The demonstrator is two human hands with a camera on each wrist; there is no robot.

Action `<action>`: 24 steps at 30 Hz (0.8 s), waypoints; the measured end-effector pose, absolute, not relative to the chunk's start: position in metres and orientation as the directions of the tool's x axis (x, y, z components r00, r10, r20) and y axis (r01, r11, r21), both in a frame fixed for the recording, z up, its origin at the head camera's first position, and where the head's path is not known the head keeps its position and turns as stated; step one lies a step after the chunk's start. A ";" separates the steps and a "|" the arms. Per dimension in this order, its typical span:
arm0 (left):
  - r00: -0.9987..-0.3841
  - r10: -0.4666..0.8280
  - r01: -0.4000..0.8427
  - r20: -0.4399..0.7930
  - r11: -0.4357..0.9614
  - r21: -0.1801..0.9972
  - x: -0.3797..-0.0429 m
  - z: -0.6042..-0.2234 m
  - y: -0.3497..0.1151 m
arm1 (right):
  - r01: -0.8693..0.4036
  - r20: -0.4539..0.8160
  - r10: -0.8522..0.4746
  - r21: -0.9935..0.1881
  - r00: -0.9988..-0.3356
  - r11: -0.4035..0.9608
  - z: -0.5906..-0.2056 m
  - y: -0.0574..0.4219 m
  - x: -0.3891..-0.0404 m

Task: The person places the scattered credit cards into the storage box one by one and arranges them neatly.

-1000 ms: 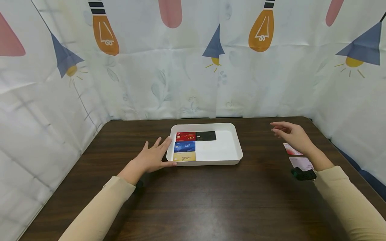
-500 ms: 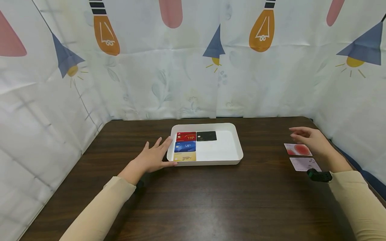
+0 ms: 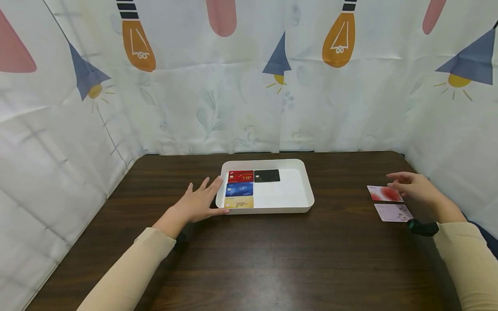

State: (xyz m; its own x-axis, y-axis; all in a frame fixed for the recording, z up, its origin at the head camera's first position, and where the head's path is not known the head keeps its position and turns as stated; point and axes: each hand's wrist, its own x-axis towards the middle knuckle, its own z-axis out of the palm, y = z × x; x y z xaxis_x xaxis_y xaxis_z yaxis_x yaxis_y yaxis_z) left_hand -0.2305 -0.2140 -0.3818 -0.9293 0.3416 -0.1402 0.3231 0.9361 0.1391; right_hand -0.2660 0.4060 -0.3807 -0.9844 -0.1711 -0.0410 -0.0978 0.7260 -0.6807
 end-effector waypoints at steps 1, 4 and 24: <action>-0.929 0.342 0.323 -0.140 0.936 0.139 -0.231 -0.382 -0.214 | -0.093 -0.048 -0.171 -0.680 -0.984 0.728 -0.381 0.408 -0.266; -0.930 0.341 0.322 -0.140 0.937 0.138 -0.231 -0.383 -0.214 | -0.084 -0.074 -0.174 -0.656 -0.982 0.750 -0.382 0.414 -0.266; -0.932 0.337 0.320 -0.135 0.938 0.135 -0.232 -0.384 -0.214 | -0.034 -0.248 -0.218 -0.584 -0.944 0.811 -0.389 0.431 -0.279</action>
State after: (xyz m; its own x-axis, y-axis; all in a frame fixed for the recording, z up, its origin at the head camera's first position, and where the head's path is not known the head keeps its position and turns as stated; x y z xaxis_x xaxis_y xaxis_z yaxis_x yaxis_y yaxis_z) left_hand -0.2320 -0.2142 -0.3842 -0.9316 0.3374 -0.1351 0.3199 0.9377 0.1354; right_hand -0.2786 0.4312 -0.3886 -0.9439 -0.2185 -0.2478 -0.0342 0.8108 -0.5843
